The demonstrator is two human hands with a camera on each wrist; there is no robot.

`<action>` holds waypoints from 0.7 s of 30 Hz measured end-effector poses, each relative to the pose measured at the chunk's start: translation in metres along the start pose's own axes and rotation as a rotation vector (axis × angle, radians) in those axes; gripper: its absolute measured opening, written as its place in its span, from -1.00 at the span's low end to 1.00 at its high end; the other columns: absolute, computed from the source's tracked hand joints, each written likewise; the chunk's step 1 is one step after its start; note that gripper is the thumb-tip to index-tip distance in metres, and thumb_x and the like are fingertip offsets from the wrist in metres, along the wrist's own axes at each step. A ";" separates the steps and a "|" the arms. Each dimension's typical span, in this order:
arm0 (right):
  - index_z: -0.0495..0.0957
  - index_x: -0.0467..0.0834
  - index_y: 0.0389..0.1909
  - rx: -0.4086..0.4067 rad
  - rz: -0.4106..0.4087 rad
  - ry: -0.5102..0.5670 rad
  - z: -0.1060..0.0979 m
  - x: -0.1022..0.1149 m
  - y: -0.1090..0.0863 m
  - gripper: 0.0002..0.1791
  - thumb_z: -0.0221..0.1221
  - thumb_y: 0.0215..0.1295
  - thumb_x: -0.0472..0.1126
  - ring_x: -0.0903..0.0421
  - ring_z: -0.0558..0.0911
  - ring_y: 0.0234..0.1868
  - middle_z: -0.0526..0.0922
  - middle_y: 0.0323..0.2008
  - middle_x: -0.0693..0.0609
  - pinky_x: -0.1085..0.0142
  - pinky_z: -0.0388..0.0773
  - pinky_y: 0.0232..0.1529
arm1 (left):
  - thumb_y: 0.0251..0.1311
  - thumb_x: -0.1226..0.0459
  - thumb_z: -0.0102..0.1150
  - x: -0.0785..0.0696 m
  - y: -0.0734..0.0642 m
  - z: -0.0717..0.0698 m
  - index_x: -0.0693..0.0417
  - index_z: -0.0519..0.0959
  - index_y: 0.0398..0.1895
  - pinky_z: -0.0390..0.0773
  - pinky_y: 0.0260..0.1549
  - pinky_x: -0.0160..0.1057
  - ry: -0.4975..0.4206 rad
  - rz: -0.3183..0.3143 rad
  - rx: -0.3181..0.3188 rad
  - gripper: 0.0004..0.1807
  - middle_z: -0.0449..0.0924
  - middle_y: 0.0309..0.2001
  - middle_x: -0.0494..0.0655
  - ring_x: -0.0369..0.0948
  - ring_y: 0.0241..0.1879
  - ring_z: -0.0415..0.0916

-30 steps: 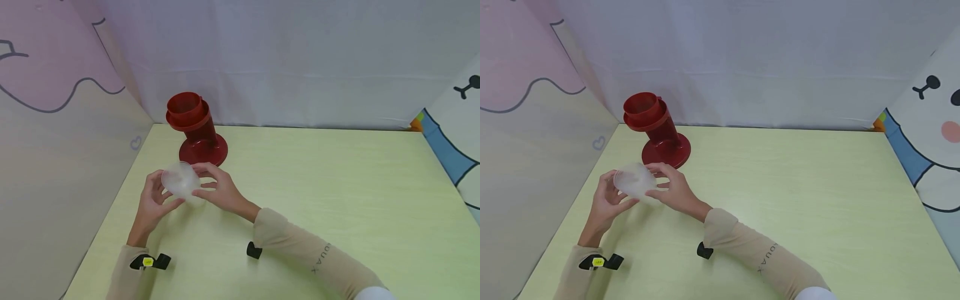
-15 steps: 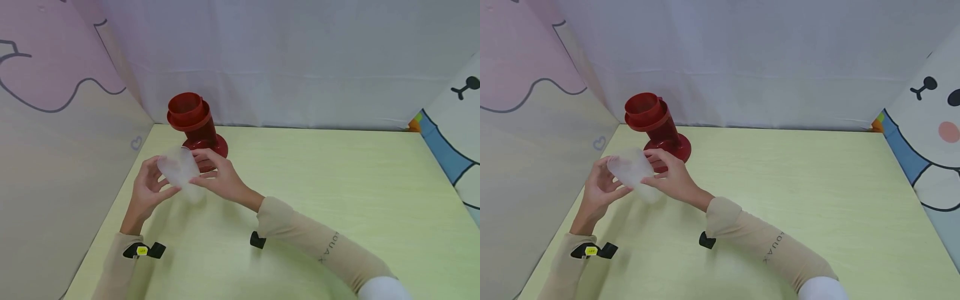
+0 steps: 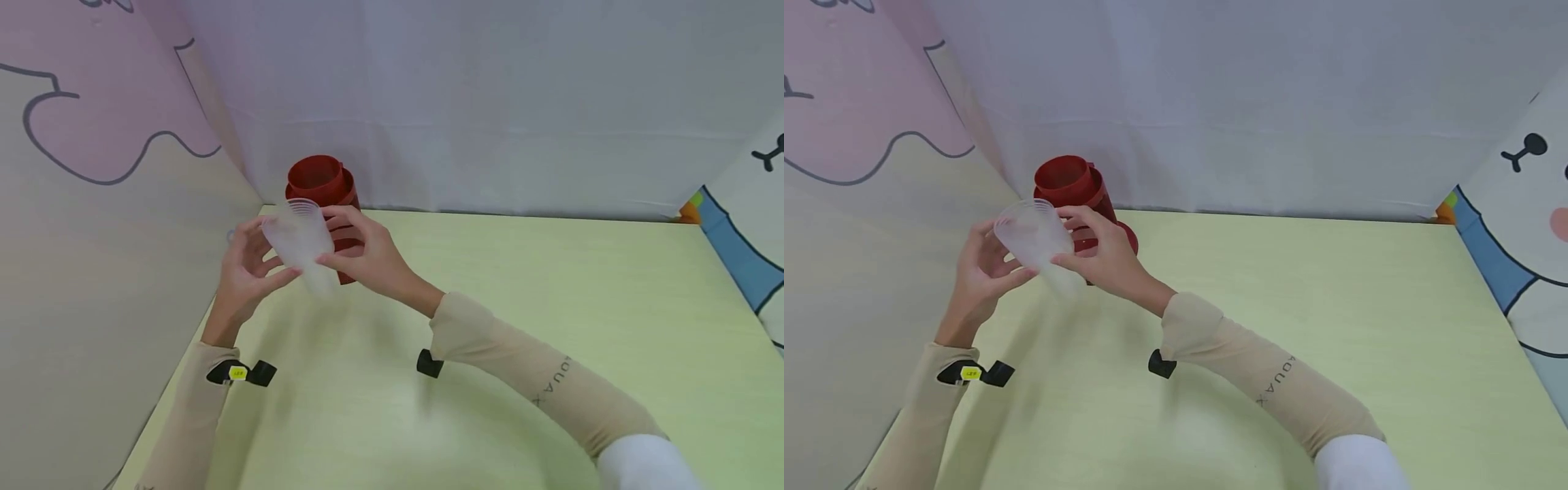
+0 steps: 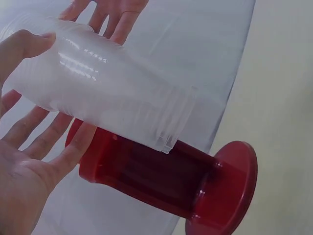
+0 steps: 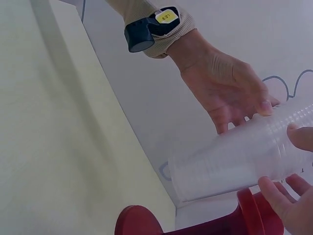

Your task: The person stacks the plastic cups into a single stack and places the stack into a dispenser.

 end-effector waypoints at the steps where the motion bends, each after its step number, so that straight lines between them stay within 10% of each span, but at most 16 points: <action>1: 0.35 -0.09 0.23 -0.003 -0.003 -0.010 -0.002 0.002 0.002 -0.37 0.33 0.11 -0.31 0.06 0.57 -0.05 0.51 -0.02 -0.02 0.30 0.59 -0.08 | -0.12 0.64 0.32 -0.002 0.003 0.000 0.13 0.25 0.28 0.57 -0.06 -0.25 -0.002 0.006 0.000 -0.17 0.35 0.20 0.13 0.00 0.14 0.36; 21: 0.37 -0.21 0.21 -0.132 -0.146 -0.023 -0.030 0.062 0.058 -0.43 0.28 0.15 -0.35 0.07 0.56 -0.01 0.52 0.07 -0.11 0.33 0.56 -0.03 | -0.04 0.52 0.30 -0.053 0.073 -0.007 0.08 0.34 0.28 0.56 -0.03 -0.18 0.010 0.201 -0.100 -0.27 0.40 0.17 0.22 0.11 0.09 0.39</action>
Point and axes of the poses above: each hand's wrist, its own y-axis towards the middle knuckle, its own z-axis out of the palm, x = y × z, the point moved 8 cm from there along y, towards the middle knuckle
